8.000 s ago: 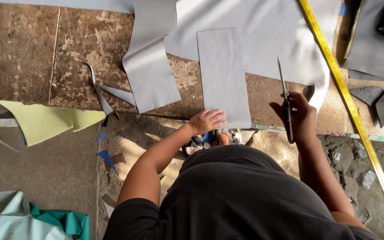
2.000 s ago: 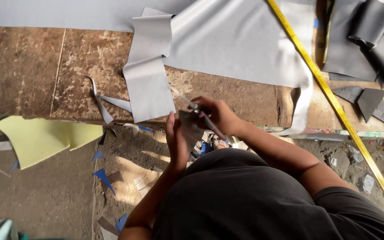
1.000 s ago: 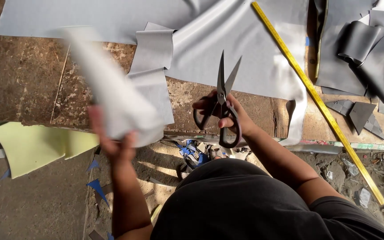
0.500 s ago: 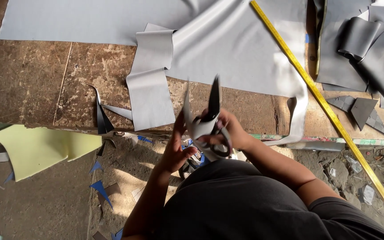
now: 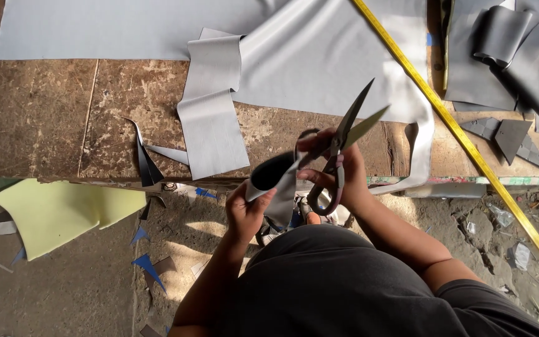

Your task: Measuring, marking, and cutting a piece of upholstery fabric on a work table.

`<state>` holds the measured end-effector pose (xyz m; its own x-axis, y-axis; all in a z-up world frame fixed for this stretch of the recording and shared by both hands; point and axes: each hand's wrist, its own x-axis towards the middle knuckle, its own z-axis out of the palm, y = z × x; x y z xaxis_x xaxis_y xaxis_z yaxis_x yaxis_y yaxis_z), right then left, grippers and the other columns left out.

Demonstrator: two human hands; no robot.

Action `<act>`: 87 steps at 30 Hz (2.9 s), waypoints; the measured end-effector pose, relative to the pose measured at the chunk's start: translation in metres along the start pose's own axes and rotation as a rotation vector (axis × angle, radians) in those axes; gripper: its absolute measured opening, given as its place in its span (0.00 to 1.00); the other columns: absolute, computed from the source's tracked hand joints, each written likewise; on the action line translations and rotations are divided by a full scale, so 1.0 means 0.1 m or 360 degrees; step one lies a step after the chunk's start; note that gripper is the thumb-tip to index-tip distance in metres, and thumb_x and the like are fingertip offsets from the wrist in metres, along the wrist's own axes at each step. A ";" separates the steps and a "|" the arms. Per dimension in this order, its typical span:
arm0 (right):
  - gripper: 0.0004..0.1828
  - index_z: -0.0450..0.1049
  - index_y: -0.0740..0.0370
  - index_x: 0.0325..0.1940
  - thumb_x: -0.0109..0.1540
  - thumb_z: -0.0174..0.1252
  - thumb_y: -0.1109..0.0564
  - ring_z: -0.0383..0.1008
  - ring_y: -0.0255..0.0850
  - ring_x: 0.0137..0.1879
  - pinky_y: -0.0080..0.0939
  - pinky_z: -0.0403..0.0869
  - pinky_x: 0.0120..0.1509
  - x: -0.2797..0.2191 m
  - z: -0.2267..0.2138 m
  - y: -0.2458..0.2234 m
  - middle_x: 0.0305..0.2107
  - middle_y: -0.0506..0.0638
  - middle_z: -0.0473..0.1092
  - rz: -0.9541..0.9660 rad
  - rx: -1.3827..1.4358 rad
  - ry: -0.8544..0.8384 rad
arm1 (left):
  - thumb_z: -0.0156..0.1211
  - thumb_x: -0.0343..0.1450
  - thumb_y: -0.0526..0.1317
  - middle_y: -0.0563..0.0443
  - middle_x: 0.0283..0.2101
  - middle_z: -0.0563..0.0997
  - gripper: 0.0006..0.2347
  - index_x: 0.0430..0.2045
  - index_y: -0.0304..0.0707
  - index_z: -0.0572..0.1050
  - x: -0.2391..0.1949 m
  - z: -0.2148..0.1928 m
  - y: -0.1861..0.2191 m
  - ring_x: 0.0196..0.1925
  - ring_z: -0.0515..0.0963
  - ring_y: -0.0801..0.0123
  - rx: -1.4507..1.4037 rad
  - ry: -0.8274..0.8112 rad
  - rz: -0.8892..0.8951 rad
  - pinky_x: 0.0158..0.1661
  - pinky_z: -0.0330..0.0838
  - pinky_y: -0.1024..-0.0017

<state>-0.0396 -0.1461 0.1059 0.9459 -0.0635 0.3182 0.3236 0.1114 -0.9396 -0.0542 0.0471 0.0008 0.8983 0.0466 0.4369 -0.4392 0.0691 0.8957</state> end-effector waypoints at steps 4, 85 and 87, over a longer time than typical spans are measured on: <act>0.33 0.68 0.68 0.53 0.48 0.75 0.72 0.79 0.43 0.41 0.43 0.75 0.54 -0.12 -0.10 0.19 0.33 0.59 0.76 0.0050 0.0100 -0.0015 | 0.75 0.65 0.34 0.41 0.27 0.84 0.07 0.32 0.34 0.83 -0.02 0.02 0.14 0.33 0.85 0.58 0.0062 -0.0114 0.0018 0.33 0.77 0.63; 0.26 0.78 0.63 0.48 0.53 0.76 0.48 0.73 0.50 0.27 0.45 0.74 0.32 0.44 -1.35 0.06 0.20 0.52 0.69 -0.0719 -0.0974 -0.0530 | 0.68 0.68 0.33 0.45 0.29 0.84 0.02 0.29 0.33 0.84 0.95 0.91 0.41 0.35 0.84 0.61 0.0386 -0.0307 -0.0140 0.45 0.75 0.64; 0.25 0.78 0.62 0.48 0.53 0.76 0.48 0.73 0.48 0.27 0.44 0.74 0.32 0.50 -1.48 0.06 0.20 0.51 0.69 -0.0723 -0.0983 -0.0499 | 0.69 0.68 0.33 0.45 0.29 0.84 0.02 0.27 0.33 0.84 1.07 1.06 0.39 0.34 0.84 0.59 0.0381 -0.0360 -0.0111 0.45 0.75 0.64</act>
<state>0.0063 -0.2954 0.0973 0.7184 0.3187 0.6183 0.6910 -0.4290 -0.5818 0.0259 -0.0505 0.0910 0.9178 -0.1741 0.3568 -0.3852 -0.1729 0.9065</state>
